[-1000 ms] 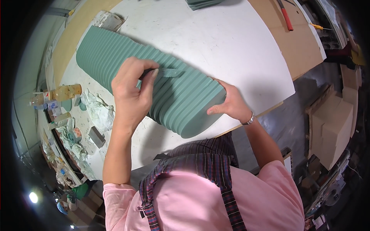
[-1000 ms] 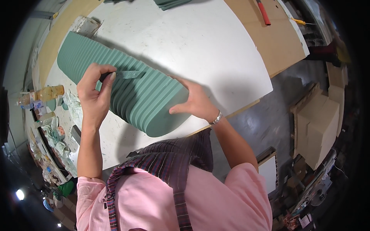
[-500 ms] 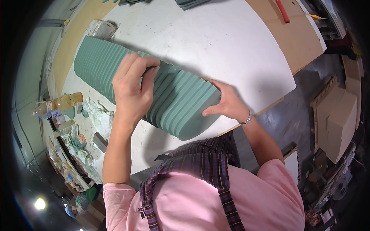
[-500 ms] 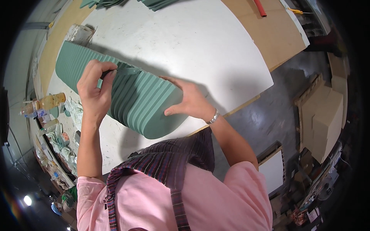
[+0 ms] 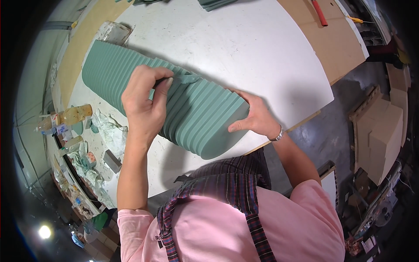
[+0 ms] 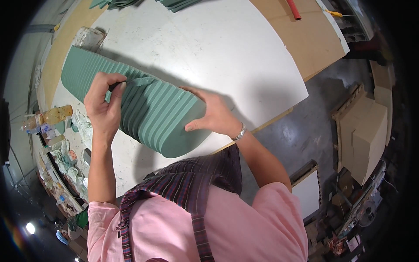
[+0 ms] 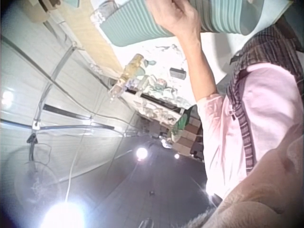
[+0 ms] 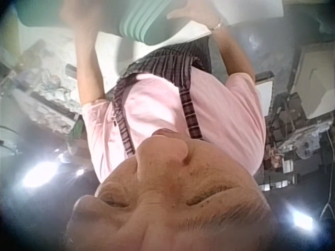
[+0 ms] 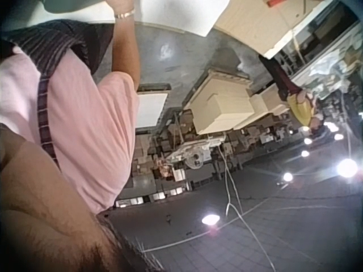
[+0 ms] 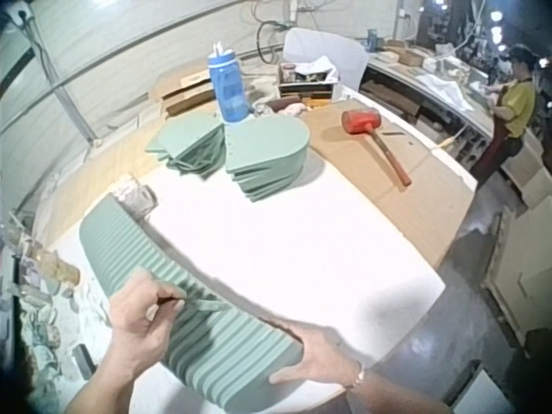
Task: The person sands the edges of a stack of green furniture components using a sanding block and wipes the surfaces with a white cloth.
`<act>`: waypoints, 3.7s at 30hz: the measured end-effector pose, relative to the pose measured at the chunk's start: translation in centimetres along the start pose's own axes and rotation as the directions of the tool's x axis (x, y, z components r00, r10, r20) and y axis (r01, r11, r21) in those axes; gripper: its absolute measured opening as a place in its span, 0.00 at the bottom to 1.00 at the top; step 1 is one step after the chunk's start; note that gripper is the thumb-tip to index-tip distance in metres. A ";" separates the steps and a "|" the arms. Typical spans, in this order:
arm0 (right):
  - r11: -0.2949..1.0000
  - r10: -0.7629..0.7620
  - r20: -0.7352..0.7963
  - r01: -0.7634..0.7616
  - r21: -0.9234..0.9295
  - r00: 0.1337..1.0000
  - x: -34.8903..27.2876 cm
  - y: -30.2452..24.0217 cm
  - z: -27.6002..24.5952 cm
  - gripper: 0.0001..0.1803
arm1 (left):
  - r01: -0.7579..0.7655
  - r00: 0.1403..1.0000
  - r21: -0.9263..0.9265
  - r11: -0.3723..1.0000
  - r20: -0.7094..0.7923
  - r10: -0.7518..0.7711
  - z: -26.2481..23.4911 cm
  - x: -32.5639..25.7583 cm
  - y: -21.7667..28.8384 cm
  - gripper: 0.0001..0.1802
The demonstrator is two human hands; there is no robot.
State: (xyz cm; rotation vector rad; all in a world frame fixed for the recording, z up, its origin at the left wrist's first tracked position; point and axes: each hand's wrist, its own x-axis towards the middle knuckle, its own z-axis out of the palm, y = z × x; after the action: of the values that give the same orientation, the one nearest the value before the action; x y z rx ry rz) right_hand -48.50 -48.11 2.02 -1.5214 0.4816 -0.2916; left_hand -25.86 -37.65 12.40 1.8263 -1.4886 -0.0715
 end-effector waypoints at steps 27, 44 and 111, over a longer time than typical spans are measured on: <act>0.961 0.226 0.032 -0.228 0.157 0.974 -0.3 0.9 0.3 0.52 | 0.532 0.630 -0.442 0.722 -0.363 -0.687 -12.2 -14.8 -12.2 0.02; 0.975 0.212 -0.068 -0.206 0.089 0.975 0.2 0.5 0.9 0.51 | 0.321 0.862 0.089 0.943 -0.440 -0.252 -12.6 -11.8 -13.9 0.04; 0.952 0.303 -0.077 -0.298 0.071 0.950 -0.1 0.4 0.8 0.52 | 0.383 0.798 -0.129 0.915 -0.453 -0.398 -21.2 -4.8 -28.6 0.03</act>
State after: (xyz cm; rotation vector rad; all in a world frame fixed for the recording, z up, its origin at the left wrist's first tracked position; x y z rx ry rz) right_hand -48.21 -47.33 1.61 -1.3594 0.7591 -0.1324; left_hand 6.24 -21.91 8.80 1.9263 -0.7533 0.1427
